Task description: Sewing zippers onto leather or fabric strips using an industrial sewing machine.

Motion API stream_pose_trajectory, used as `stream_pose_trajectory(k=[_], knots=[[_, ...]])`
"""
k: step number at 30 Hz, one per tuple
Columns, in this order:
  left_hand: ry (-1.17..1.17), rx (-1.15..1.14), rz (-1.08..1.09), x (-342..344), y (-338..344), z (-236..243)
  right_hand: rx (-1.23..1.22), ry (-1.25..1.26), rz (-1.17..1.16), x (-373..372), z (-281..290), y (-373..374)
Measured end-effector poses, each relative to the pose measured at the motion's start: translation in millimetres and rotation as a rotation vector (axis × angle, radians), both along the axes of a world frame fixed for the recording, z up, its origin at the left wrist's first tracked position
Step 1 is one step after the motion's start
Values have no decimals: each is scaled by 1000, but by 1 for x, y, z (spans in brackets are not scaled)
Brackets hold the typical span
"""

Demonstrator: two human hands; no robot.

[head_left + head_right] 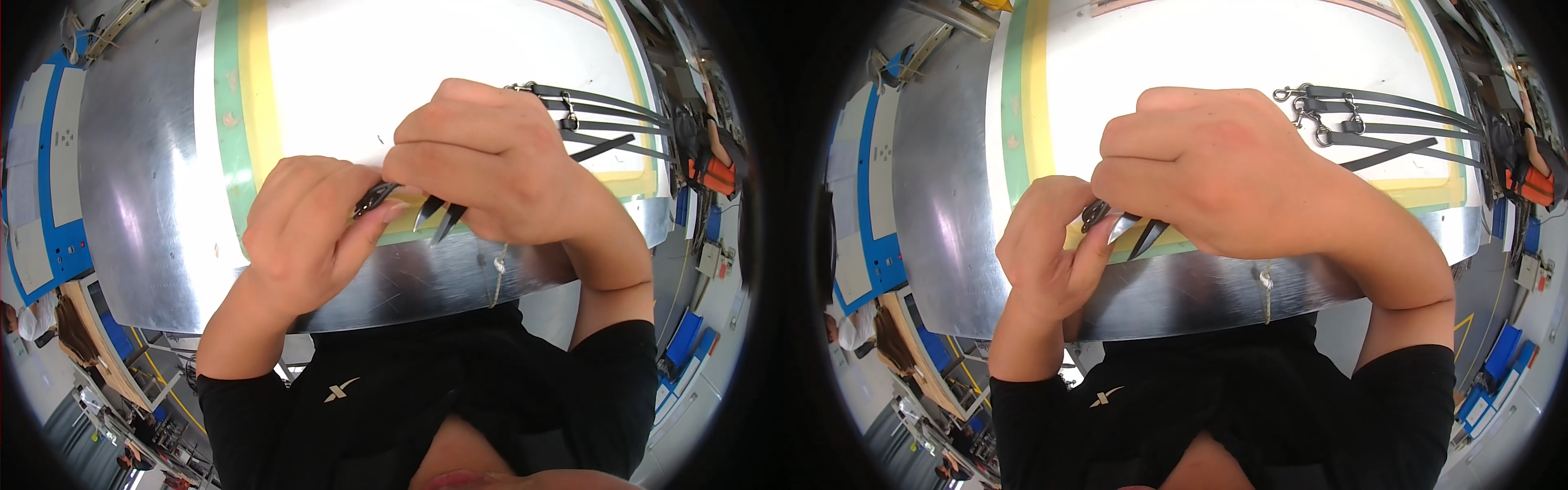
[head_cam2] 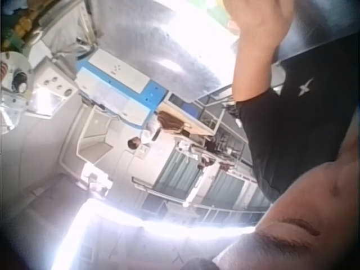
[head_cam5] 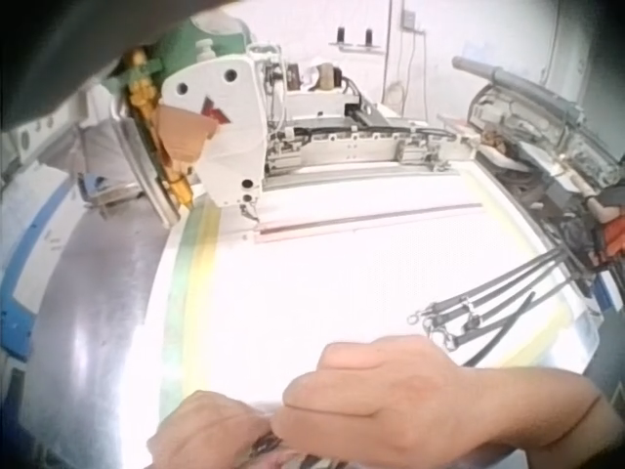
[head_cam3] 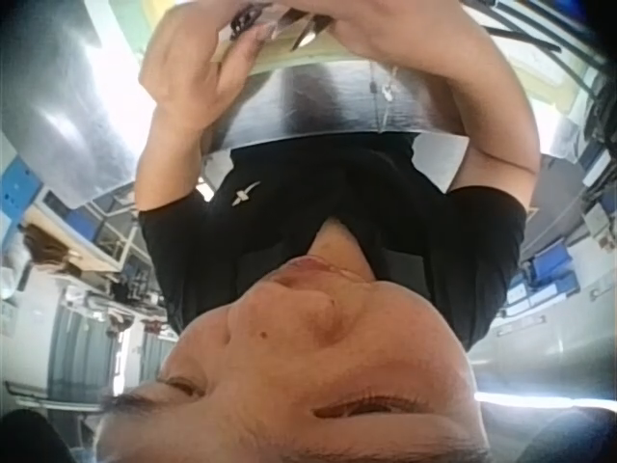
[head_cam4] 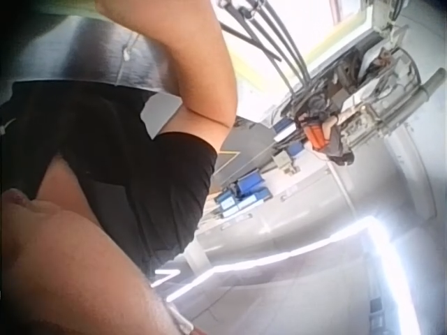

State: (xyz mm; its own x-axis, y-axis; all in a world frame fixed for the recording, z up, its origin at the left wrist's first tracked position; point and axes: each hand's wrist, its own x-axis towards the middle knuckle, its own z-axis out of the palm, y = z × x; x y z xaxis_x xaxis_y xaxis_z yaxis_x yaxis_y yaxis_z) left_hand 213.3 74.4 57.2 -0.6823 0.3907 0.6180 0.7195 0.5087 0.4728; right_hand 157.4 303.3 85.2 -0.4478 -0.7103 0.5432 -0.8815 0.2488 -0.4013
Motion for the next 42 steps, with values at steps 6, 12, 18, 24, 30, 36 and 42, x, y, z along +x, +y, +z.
stream_pose_trajectory(k=[6, 12, 18, 24, 30, 36, 42], knots=[[69, 25, -47, -4, -5, -1, -30, -77, 31, 1, 0, -3], [-67, 63, -37, 0, -8, 4, 66, -31, 3, -6, 11, 1], [-460, 85, 142, -13, -27, 9, 426, -13, -210, -39, 21, 46], [-983, 208, 246, -68, -36, 14, 525, -9, -380, -83, 24, 57], [-1014, 264, 120, -145, -28, 7, 219, 166, -229, -127, -16, -9], [-1090, 295, 128, -197, -40, -9, 276, 101, -158, -178, -39, -30], [-877, 149, 236, -220, -38, -33, 279, 59, -158, -214, -59, -35]])
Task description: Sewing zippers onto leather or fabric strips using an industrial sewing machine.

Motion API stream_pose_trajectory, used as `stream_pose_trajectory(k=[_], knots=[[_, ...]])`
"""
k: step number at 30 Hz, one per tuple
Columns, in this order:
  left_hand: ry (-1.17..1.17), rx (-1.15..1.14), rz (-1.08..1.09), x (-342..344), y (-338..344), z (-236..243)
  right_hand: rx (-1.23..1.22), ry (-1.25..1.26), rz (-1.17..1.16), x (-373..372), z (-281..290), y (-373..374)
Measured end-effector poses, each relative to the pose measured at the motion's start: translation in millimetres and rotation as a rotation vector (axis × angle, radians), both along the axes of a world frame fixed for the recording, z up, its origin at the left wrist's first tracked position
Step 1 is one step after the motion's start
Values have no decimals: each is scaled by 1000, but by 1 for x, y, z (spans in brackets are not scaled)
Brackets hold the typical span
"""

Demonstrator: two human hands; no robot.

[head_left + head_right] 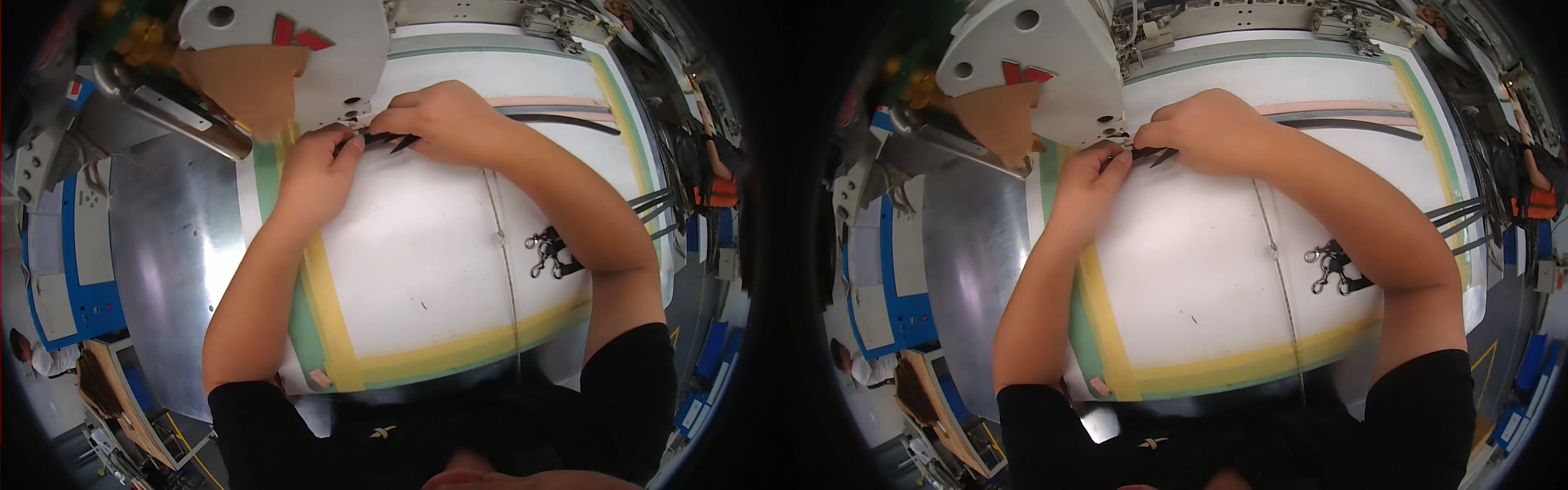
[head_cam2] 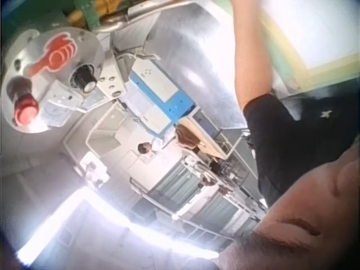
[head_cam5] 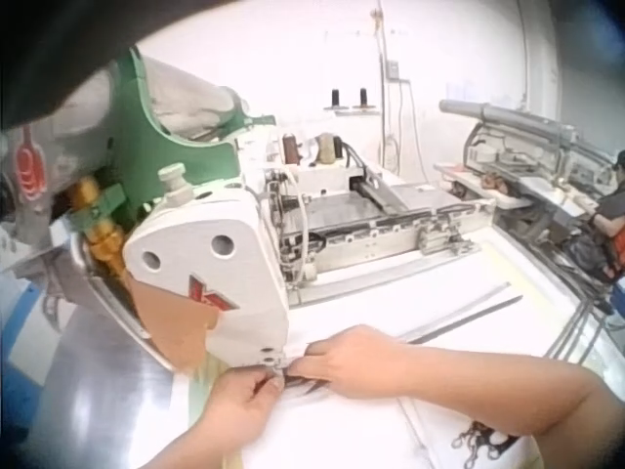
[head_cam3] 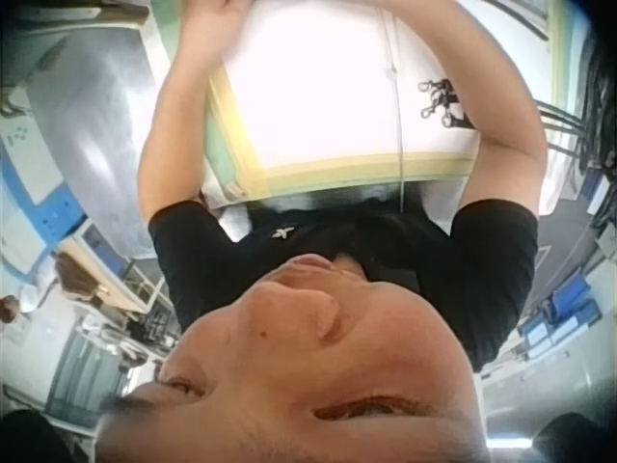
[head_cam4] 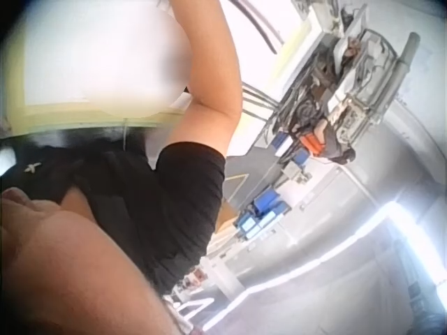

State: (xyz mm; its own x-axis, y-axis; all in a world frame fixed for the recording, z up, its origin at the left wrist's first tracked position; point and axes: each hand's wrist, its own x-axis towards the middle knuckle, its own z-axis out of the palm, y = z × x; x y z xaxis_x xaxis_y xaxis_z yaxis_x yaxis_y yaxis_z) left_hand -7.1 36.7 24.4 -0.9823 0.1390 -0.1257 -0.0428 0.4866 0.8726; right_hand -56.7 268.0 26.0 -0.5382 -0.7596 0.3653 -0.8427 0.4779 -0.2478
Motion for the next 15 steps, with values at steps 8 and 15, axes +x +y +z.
stream_pose_trajectory(k=[8, 15], knots=[[225, -206, -99, -7, 4, -7, -42, 191, 26, -2, -7, 1], [118, -87, -122, -7, 2, -1, -34, 150, 54, -4, -12, 4]])
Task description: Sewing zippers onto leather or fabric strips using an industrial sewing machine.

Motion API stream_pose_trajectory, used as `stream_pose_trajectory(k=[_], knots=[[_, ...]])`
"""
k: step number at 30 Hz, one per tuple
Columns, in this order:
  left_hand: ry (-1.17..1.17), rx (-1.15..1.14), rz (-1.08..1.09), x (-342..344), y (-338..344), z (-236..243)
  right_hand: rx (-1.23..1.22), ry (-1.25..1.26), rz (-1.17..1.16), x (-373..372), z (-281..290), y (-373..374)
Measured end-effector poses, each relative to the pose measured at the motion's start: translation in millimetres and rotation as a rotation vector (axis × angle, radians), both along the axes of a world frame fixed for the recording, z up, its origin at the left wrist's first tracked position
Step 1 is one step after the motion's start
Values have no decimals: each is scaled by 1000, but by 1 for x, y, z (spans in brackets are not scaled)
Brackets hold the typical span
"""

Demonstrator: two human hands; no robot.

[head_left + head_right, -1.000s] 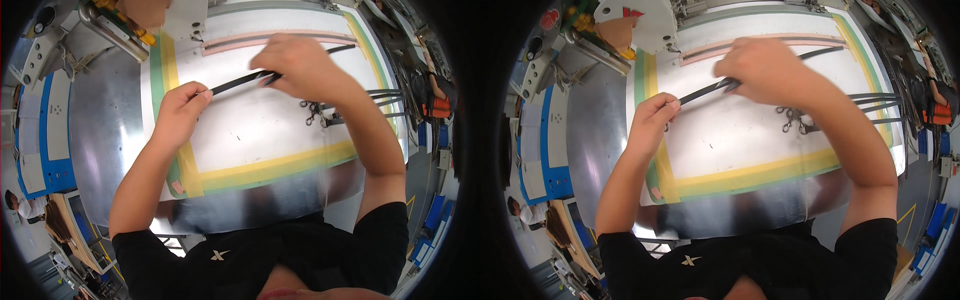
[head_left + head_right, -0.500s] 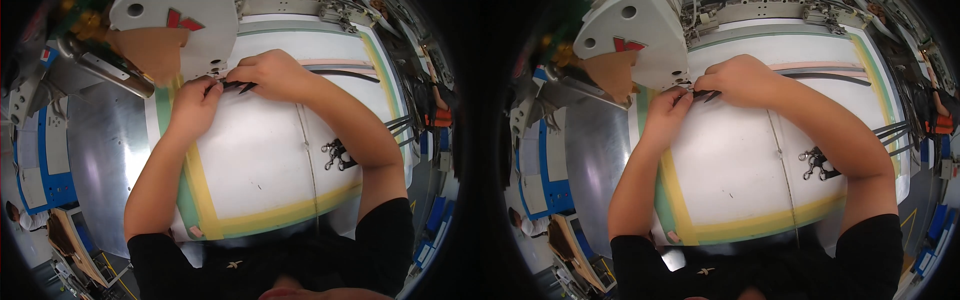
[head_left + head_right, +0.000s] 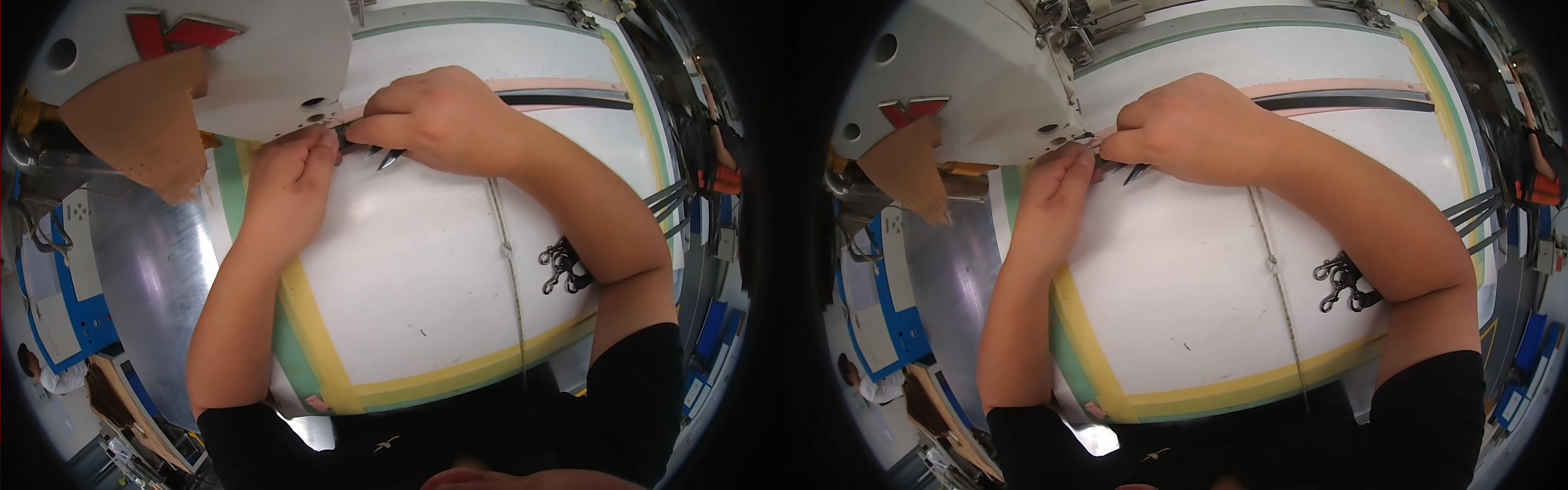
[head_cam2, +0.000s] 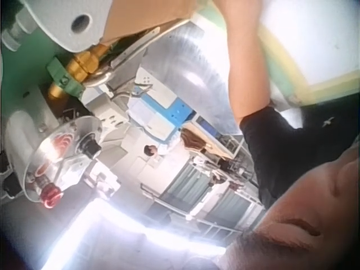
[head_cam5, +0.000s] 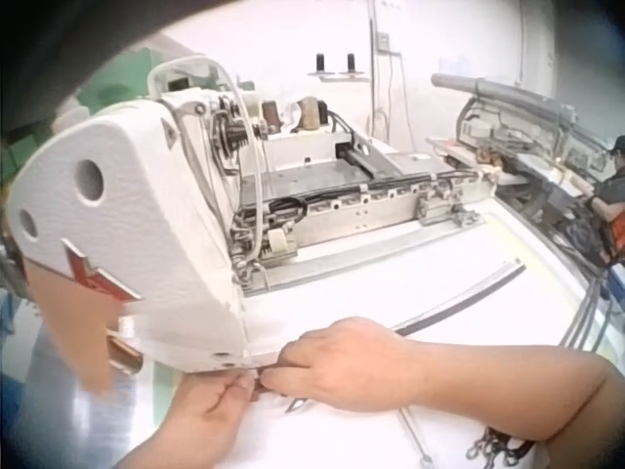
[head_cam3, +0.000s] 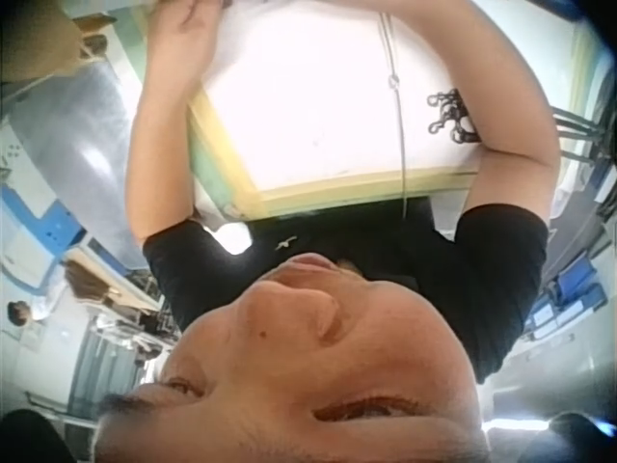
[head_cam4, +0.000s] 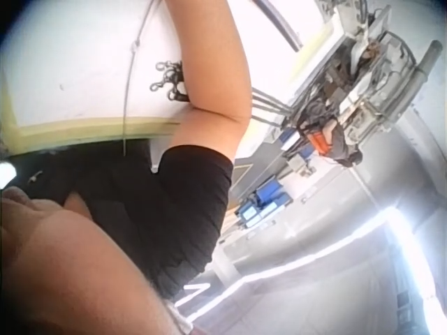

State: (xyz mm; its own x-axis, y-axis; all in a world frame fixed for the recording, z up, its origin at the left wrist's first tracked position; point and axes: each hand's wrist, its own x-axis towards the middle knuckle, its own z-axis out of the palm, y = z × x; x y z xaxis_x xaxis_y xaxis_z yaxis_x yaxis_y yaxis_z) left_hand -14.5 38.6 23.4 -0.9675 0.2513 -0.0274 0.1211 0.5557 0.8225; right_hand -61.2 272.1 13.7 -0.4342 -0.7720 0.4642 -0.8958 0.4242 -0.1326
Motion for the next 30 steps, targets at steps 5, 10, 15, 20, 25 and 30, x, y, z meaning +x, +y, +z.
stream_pose_trajectory(k=[5, 10, 15, 20, 25, 30], knots=[[152, -312, 87, 4, -5, 0, -14, -25, -20, -1, -3, 1], [550, -680, 89, 21, -5, 0, -9, -60, -41, -4, -5, -1], [655, -603, -31, 27, 5, -5, 47, -98, -72, -2, 0, 0], [639, -679, -95, 23, -3, -6, 67, -109, -82, -2, 6, 0], [677, -731, -135, 21, -2, -4, 79, -137, -82, -3, 7, 1], [709, -752, -164, 24, 2, 1, 72, -143, -71, -2, 7, 2]])
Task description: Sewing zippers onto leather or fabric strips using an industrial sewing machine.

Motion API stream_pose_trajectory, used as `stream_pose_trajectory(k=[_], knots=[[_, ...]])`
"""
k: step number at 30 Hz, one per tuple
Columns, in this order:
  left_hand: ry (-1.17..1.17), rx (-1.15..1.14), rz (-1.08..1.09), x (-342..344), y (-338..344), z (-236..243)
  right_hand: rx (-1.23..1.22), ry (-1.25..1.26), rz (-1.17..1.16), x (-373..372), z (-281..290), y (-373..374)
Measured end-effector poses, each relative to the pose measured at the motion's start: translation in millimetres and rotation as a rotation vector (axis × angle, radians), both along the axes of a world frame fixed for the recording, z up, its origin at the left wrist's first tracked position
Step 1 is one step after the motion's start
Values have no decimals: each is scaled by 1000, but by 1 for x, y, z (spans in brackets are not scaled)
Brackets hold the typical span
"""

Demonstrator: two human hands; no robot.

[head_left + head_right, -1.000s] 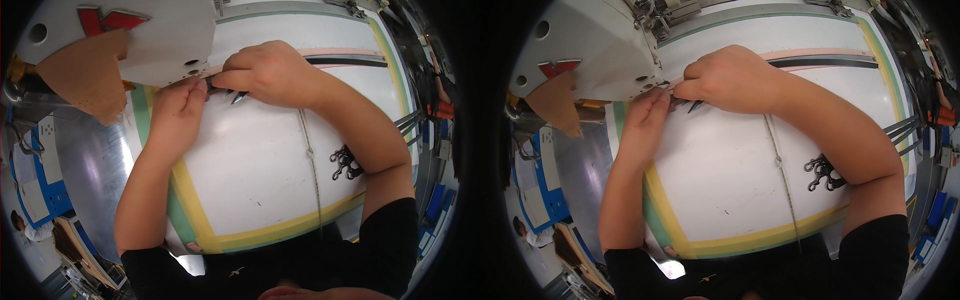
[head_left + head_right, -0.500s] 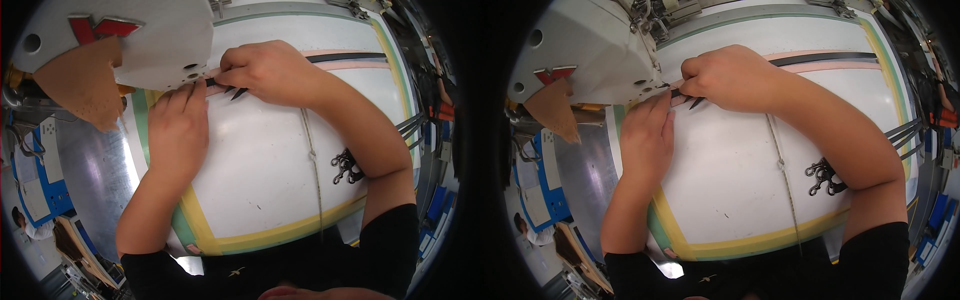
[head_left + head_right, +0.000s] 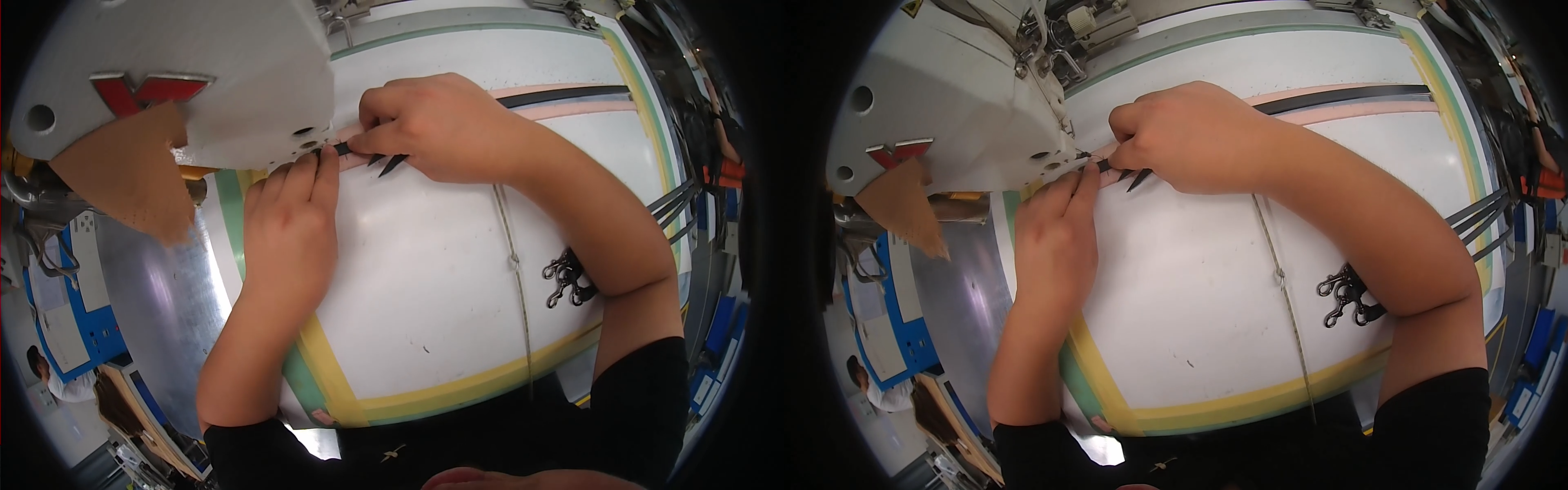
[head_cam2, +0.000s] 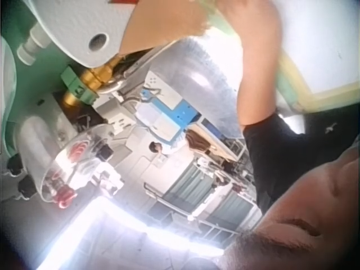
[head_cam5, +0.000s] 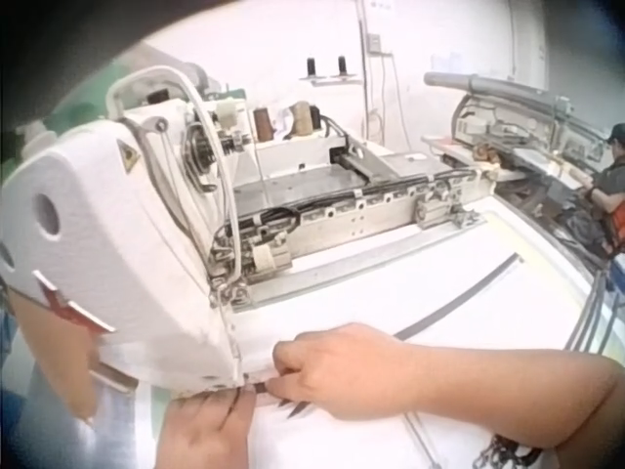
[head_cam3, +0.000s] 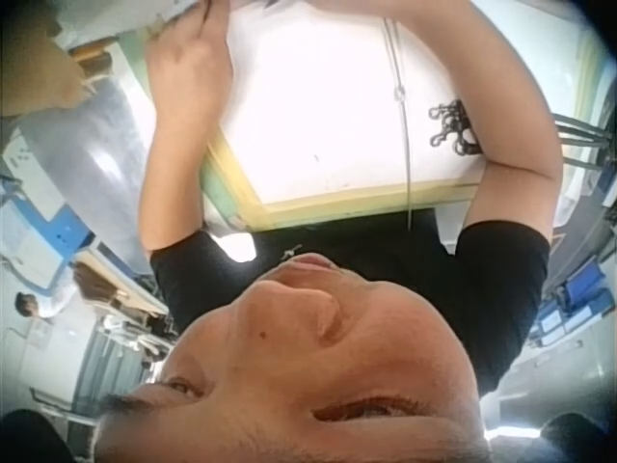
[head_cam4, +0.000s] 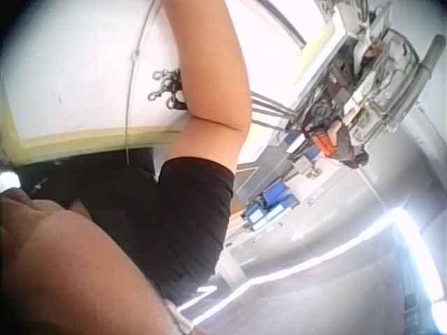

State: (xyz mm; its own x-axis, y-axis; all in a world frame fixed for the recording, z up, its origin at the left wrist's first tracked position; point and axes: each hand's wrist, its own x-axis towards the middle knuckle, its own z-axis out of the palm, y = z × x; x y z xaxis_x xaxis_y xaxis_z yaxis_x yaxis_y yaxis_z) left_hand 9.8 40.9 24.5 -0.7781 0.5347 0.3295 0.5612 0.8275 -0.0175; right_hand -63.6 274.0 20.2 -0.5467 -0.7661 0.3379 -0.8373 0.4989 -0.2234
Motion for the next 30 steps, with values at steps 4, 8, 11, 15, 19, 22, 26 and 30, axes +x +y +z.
stream_pose_trajectory(k=[4, 8, 11, 15, 19, 22, 26, 30], knots=[[8, -58, 28, 2, 3, 2, -26, -10, 27, 0, -2, -1], [-1, -91, 52, 5, 6, 3, -44, -4, 25, 0, -5, -2], [-16, -91, 66, 7, 8, 5, -46, 1, 21, 0, -7, -1], [-6, -93, 62, 8, 7, 4, -38, 11, 29, -1, -7, -1], [13, -88, 45, 5, 3, 2, -52, -8, 28, 1, -6, -2], [48, -124, 38, 5, 3, 2, -64, -9, 26, 1, -6, -2], [22, -84, 73, 8, 8, 6, -43, -27, 27, 1, -7, -3], [29, -75, 51, 6, 5, 3, -17, -45, 32, 2, -6, -2]])
